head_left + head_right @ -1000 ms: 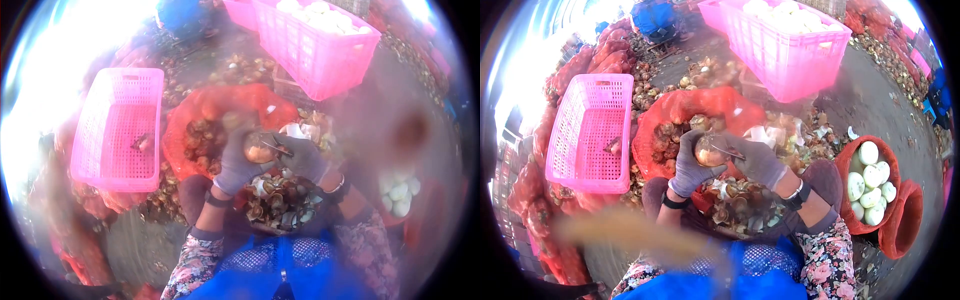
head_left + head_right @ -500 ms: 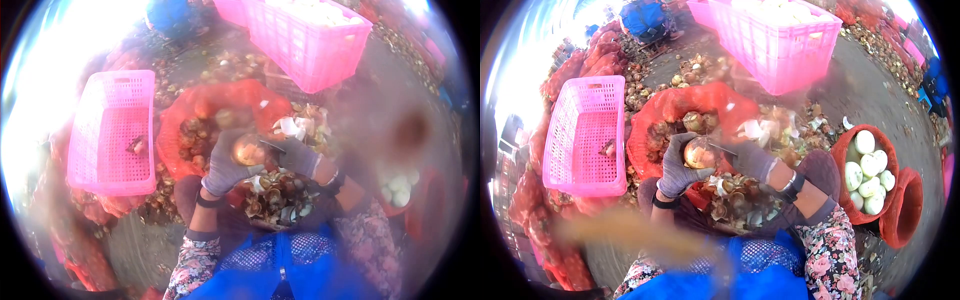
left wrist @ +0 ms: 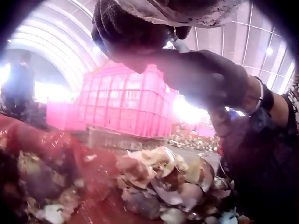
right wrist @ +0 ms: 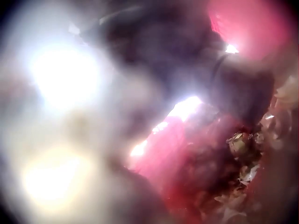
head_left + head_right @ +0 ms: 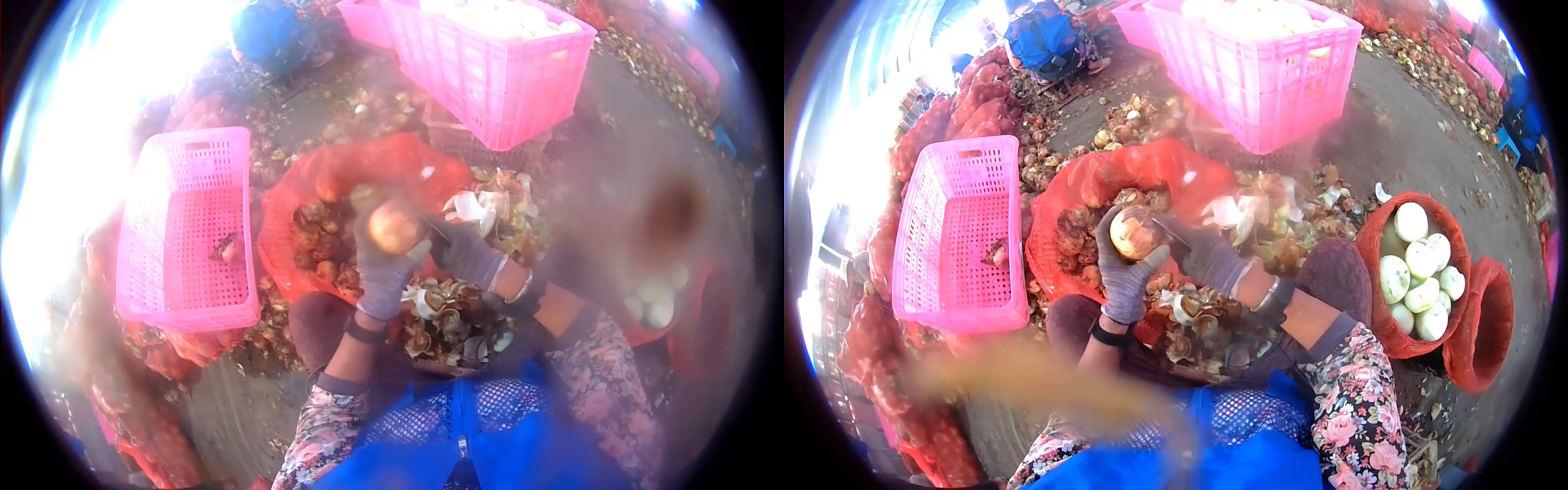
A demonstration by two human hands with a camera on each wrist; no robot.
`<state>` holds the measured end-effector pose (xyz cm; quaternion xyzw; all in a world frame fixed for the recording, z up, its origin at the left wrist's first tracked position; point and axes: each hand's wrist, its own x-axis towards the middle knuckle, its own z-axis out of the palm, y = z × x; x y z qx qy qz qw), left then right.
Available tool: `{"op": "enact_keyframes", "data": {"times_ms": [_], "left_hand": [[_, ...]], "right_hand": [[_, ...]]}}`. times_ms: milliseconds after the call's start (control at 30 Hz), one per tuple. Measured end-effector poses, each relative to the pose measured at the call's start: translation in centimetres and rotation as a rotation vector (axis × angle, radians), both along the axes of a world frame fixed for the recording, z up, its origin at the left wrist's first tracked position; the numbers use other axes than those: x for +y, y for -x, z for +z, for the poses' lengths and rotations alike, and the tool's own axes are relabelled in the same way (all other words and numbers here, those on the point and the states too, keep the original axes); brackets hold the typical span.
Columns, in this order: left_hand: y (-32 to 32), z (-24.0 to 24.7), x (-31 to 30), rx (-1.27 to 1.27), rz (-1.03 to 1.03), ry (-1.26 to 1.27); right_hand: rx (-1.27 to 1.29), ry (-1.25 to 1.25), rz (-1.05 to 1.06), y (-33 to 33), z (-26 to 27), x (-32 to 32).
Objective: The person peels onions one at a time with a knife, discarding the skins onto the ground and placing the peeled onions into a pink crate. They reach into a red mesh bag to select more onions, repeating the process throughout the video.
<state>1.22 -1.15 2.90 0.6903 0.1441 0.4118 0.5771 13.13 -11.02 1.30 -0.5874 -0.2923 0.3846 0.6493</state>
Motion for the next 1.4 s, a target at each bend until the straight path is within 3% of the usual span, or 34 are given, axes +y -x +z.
{"op": "enact_keyframes", "data": {"times_ms": [67,100,167,200,233,367,467,567,667,767,833,867,900,967,1100,1133,1300,1367,1400], "left_hand": [[0.5,0.0,1.2,0.05,0.017,-0.086],[0.8,0.3,1.5,0.087,0.02,-0.134],[1.3,1.9,1.5,0.021,-0.134,0.309],[1.6,2.6,1.3,-0.016,-0.21,0.534],[1.8,2.8,1.1,-0.03,-0.238,0.485],[1.4,0.7,1.7,-0.019,-0.035,-0.05],[1.4,1.1,1.0,-0.043,-0.063,0.05],[1.8,2.1,1.2,-0.009,-0.231,0.44],[1.8,2.0,0.6,0.006,-0.218,0.425],[1.0,0.3,0.9,-0.079,-0.031,-0.036],[1.1,0.6,0.5,-0.022,-0.086,0.063],[1.2,0.8,0.4,0.007,-0.112,0.113],[1.4,0.5,0.4,-0.001,-0.274,0.34],[1.9,0.3,0.4,-0.018,-0.595,0.793],[1.5,1.0,-0.7,-0.081,-0.541,0.913],[1.5,0.2,0.0,-0.053,-0.555,0.842],[1.8,-0.5,2.6,0.005,-0.572,0.585],[1.9,-0.8,2.7,0.054,-0.486,0.502],[2.1,-0.2,2.4,0.062,-0.54,0.526]], "right_hand": [[-0.084,-0.119,0.026,0.1,-0.2,0.2],[-0.454,-0.199,0.05,-0.1,-0.6,-0.4],[-0.861,-0.257,0.074,-0.4,-1.2,-0.9],[-0.898,-0.234,0.078,-0.5,-1.5,-1.0],[-0.936,-0.215,0.079,-0.7,-1.6,-1.0],[-0.938,-0.083,0.077,-0.7,-1.6,-1.2],[-0.983,-0.102,-0.039,-0.3,-2.0,-1.0],[-1.034,-0.094,-0.066,-0.3,-1.8,-0.8],[-1.123,-0.133,-0.093,-0.5,-1.9,-0.5],[-1.187,0.038,-0.079,-1.0,-3.0,-0.6],[-1.228,0.139,-0.07,-1.2,-2.7,-0.4],[-1.237,0.074,-0.087,-1.6,-3.0,-0.1],[-1.245,0.011,-0.103,-2.0,-3.5,0.3],[-1.247,-0.054,-0.11,-2.7,-3.5,0.6],[-1.241,-0.096,-0.144,-2.9,-2.8,0.4],[-1.241,-0.118,-0.167,-2.7,-2.7,0.3],[-0.538,0.005,0.339,-1.7,-0.8,-0.9],[-0.296,0.09,0.455,-1.5,1.6,-1.9],[-0.2,0.152,0.476,-1.4,4.5,-2.7]]}}
